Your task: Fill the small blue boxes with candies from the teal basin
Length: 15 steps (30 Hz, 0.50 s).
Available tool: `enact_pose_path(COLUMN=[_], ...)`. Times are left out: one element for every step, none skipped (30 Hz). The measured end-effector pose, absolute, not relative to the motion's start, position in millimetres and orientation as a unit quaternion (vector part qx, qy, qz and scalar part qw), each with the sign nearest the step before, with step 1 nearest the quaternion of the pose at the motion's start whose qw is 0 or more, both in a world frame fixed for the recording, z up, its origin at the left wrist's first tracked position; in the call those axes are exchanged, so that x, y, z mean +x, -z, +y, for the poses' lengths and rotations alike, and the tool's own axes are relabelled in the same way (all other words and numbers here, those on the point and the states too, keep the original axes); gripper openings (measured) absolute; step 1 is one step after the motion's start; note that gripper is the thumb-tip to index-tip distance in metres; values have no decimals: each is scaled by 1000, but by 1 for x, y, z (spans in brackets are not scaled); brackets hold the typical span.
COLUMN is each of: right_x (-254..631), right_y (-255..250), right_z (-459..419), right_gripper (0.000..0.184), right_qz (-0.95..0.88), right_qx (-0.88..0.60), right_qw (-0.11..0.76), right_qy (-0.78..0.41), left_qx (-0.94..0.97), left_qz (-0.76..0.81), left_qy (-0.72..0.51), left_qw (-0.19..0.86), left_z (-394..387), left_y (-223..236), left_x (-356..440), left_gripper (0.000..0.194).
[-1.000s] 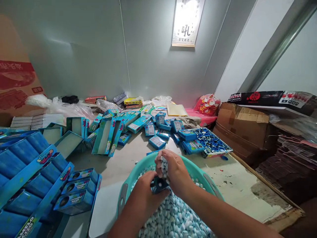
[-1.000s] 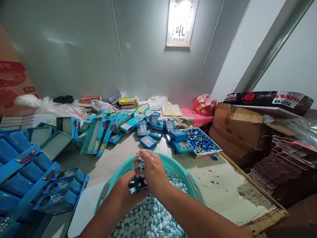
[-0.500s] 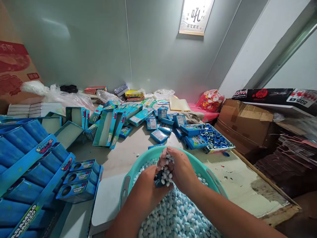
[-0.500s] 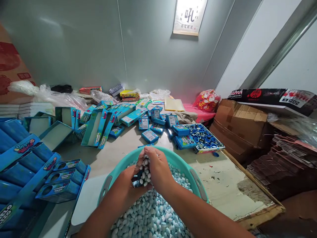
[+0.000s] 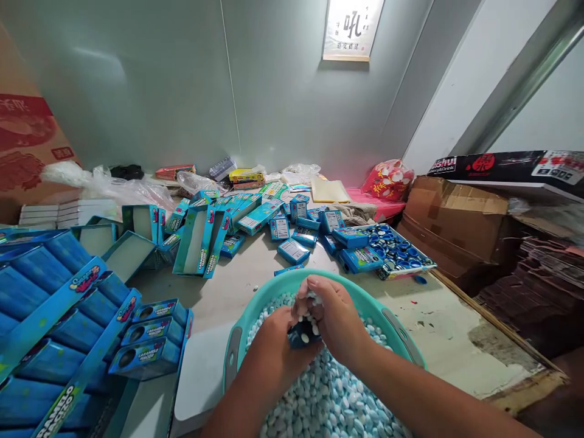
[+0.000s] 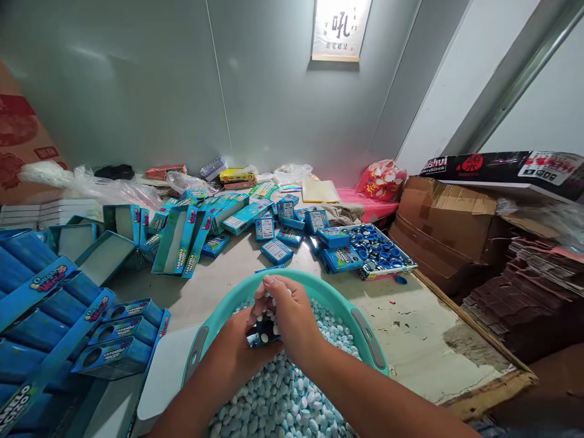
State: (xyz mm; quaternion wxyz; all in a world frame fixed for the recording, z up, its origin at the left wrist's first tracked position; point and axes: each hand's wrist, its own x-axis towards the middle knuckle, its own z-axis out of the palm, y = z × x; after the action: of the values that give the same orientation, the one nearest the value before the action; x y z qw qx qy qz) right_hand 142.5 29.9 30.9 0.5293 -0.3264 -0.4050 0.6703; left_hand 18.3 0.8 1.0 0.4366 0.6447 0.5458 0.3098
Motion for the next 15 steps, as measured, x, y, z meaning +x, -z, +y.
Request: enact_pose_path(right_x=[142,142,142,141,140,140,139,139,139,139,140,141,142,143,144], right_y=[-31,-31,-31,-31,-30,-30,-30,-29,-29,-29,-29,-29,-28,-28,-28], right_z=[30,29,29,28,28,28,27,28,28,29,30,31,32,33,34], right_gripper=[32,32,31,31,31,32,32,32,32,32,31,32,31,31,30], right_qz=[-401,-396,-392,-389,-390,-395,-403,-410,-413,-411,-406,-403,-405,-412,-422], right_qx=[-323,-319,-316,-314,-313,-315,-318,-321,-323,-326,-327,-330,-332,-334,-335], right_qw=[534,536,535,530,524,518,512,507,506,507,510,513,514,513,510], right_qy=[-671,-674,-679,-685,-689,-690,-689,-687,-685,-684,-684,-682,-679,-674,-671], left_qx=[646,647,648,649,653,656,659,661,661,660,660,659,659,659,659], left_qz=[544,543,541,538,534,529,525,520,517,516,514,514,516,520,525], left_qy=[-311,-311,-309,-307,-306,-306,-307,-308,-309,-309,-309,-308,-306,-303,-299], left_qw=[436,437,439,441,442,442,443,445,448,450,453,454,453,451,448], left_z=[1,2,2,3,3,3,3,3,2,2,2,2,3,3,4], left_y=[0,1,1,0,0,-1,-3,-4,-5,-7,-7,-8,-8,-8,-8], left_x=[19,19,19,19,19,19,19,19,19,19,19,20,20,20,20], left_gripper=[26,26,24,21,18,16,16,18,20,23,27,29,31,33,33])
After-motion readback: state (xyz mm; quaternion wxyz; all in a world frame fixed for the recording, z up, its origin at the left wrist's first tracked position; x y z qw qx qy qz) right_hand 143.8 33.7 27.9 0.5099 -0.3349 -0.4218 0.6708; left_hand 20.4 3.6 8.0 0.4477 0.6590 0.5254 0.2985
